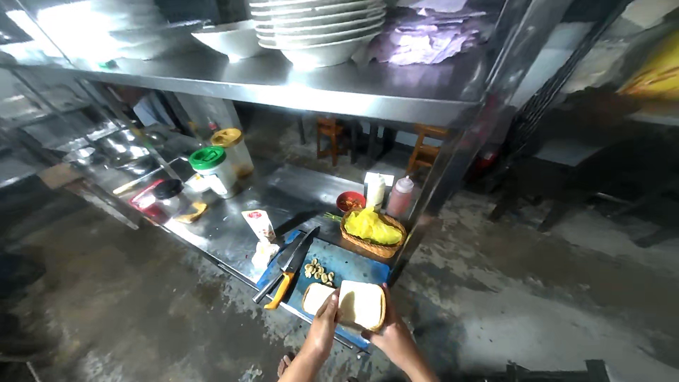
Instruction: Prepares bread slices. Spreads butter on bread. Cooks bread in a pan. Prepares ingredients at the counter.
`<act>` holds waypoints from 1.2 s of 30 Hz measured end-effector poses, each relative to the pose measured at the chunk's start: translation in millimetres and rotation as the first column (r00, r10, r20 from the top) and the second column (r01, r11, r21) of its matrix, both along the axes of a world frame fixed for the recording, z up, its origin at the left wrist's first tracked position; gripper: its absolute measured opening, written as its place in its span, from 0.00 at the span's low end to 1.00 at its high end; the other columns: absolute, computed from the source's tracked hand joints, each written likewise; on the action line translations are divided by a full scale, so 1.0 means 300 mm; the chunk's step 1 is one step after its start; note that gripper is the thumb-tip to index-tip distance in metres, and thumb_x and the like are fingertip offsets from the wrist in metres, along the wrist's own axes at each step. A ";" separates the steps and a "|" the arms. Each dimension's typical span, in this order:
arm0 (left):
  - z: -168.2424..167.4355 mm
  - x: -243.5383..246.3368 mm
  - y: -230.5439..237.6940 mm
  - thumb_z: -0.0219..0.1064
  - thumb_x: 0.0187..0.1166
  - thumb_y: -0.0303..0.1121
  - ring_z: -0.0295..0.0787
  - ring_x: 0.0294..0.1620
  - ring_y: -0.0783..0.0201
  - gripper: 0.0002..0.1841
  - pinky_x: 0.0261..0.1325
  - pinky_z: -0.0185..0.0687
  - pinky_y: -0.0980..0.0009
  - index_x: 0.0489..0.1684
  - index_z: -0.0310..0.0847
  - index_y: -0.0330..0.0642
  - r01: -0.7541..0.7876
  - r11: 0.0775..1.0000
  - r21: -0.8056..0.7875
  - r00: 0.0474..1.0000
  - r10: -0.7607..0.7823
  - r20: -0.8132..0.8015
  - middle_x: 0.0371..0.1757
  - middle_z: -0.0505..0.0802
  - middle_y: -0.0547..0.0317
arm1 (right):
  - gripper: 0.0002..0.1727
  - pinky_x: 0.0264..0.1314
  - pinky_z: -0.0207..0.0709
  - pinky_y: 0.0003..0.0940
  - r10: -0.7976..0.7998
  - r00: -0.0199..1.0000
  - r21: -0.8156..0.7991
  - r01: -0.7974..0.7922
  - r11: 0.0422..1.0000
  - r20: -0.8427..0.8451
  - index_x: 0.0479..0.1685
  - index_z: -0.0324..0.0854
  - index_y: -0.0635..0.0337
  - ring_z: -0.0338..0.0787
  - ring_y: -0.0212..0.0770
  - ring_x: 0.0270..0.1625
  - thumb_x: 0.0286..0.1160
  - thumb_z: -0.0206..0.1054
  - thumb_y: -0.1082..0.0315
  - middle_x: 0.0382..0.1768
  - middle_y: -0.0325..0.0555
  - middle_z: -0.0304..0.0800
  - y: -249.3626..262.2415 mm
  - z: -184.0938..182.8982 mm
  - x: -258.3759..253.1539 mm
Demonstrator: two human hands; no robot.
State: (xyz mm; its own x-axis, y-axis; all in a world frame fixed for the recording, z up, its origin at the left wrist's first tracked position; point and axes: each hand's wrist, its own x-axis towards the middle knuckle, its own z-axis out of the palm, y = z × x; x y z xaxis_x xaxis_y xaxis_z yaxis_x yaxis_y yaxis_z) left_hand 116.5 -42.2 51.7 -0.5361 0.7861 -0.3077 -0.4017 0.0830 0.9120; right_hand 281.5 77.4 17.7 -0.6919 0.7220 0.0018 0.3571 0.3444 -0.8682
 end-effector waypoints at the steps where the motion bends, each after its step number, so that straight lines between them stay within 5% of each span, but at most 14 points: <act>1: -0.005 0.012 -0.007 0.47 0.95 0.45 0.82 0.76 0.60 0.27 0.78 0.78 0.59 0.86 0.68 0.39 0.020 1.000 -0.005 1.000 -0.020 -0.021 0.79 0.83 0.49 | 0.75 0.87 0.71 0.40 -0.023 0.999 -0.020 0.023 1.000 0.027 0.98 0.39 0.51 0.72 0.39 0.86 0.44 0.92 0.57 0.90 0.48 0.63 -0.006 0.003 0.024; 4: 0.001 0.034 -0.009 0.49 0.95 0.43 0.85 0.69 0.60 0.26 0.74 0.81 0.61 0.84 0.70 0.36 0.029 0.999 -0.037 0.999 -0.030 -0.036 0.75 0.85 0.47 | 0.70 0.87 0.70 0.43 -0.056 0.994 -0.111 0.066 0.992 0.092 0.96 0.43 0.57 0.72 0.43 0.86 0.47 0.89 0.58 0.88 0.53 0.65 -0.029 0.040 0.076; 7: 0.016 0.020 0.014 0.50 0.95 0.42 0.87 0.66 0.59 0.24 0.71 0.82 0.59 0.79 0.75 0.37 -0.001 0.996 -0.092 1.000 -0.002 -0.029 0.70 0.88 0.47 | 0.67 0.81 0.77 0.44 -0.076 0.997 -0.248 0.070 0.966 -0.013 0.98 0.38 0.51 0.75 0.43 0.84 0.52 0.82 0.67 0.91 0.51 0.61 -0.046 0.063 0.093; 9: 0.027 -0.005 0.034 0.52 0.95 0.41 0.88 0.66 0.56 0.22 0.68 0.85 0.56 0.75 0.78 0.36 -0.008 0.989 -0.148 1.000 0.005 -0.018 0.68 0.89 0.45 | 0.58 0.78 0.80 0.41 -0.137 0.985 -0.324 0.096 0.941 -0.108 0.97 0.44 0.53 0.79 0.42 0.81 0.59 0.75 0.70 0.89 0.50 0.64 -0.057 0.076 0.099; 15: 0.040 -0.079 0.077 0.60 0.91 0.36 0.93 0.49 0.55 0.16 0.51 0.92 0.58 0.65 0.83 0.33 0.054 0.973 -0.223 0.999 -0.053 0.008 0.53 0.93 0.44 | 0.37 0.63 0.89 0.41 -0.362 0.932 -0.325 0.337 0.884 -0.020 0.81 0.72 0.63 0.94 0.42 0.58 0.75 0.72 0.53 0.64 0.54 0.89 -0.082 0.110 0.106; 22: 0.028 -0.114 0.101 0.64 0.88 0.32 0.95 0.45 0.56 0.12 0.49 0.93 0.59 0.58 0.86 0.33 0.129 0.965 -0.229 0.991 -0.134 -0.007 0.49 0.95 0.46 | 0.19 0.50 0.95 0.37 -0.502 0.863 -0.415 0.438 0.797 -0.052 0.63 0.82 0.68 0.97 0.40 0.43 0.78 0.72 0.67 0.48 0.51 0.94 -0.101 0.104 0.073; 29: 0.062 -0.170 0.095 0.69 0.85 0.35 0.96 0.45 0.53 0.16 0.50 0.95 0.57 0.60 0.83 0.32 0.253 0.940 -0.227 0.967 -0.252 0.033 0.50 0.95 0.44 | 0.16 0.45 0.95 0.42 -0.653 0.749 -0.621 0.461 0.634 -0.112 0.62 0.80 0.72 0.97 0.49 0.41 0.79 0.70 0.75 0.47 0.60 0.92 -0.129 0.116 0.047; 36: 0.037 -0.198 0.088 0.69 0.82 0.28 0.95 0.41 0.56 0.11 0.47 0.94 0.60 0.56 0.84 0.30 0.311 0.930 -0.197 0.950 -0.301 0.081 0.46 0.94 0.46 | 0.13 0.41 0.94 0.43 -0.716 0.692 -0.659 0.496 0.565 -0.093 0.59 0.82 0.73 0.96 0.50 0.38 0.79 0.67 0.77 0.43 0.60 0.94 -0.128 0.134 0.011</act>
State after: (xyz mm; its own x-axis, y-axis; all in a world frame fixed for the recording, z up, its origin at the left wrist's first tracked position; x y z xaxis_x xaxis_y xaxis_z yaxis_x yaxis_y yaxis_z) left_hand 57.0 -15.8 62.7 -0.2598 0.8266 -0.4993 -0.3709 0.3920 0.8419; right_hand 284.8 39.0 57.9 -0.1194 0.9039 -0.4107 -0.0374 -0.4175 -0.9079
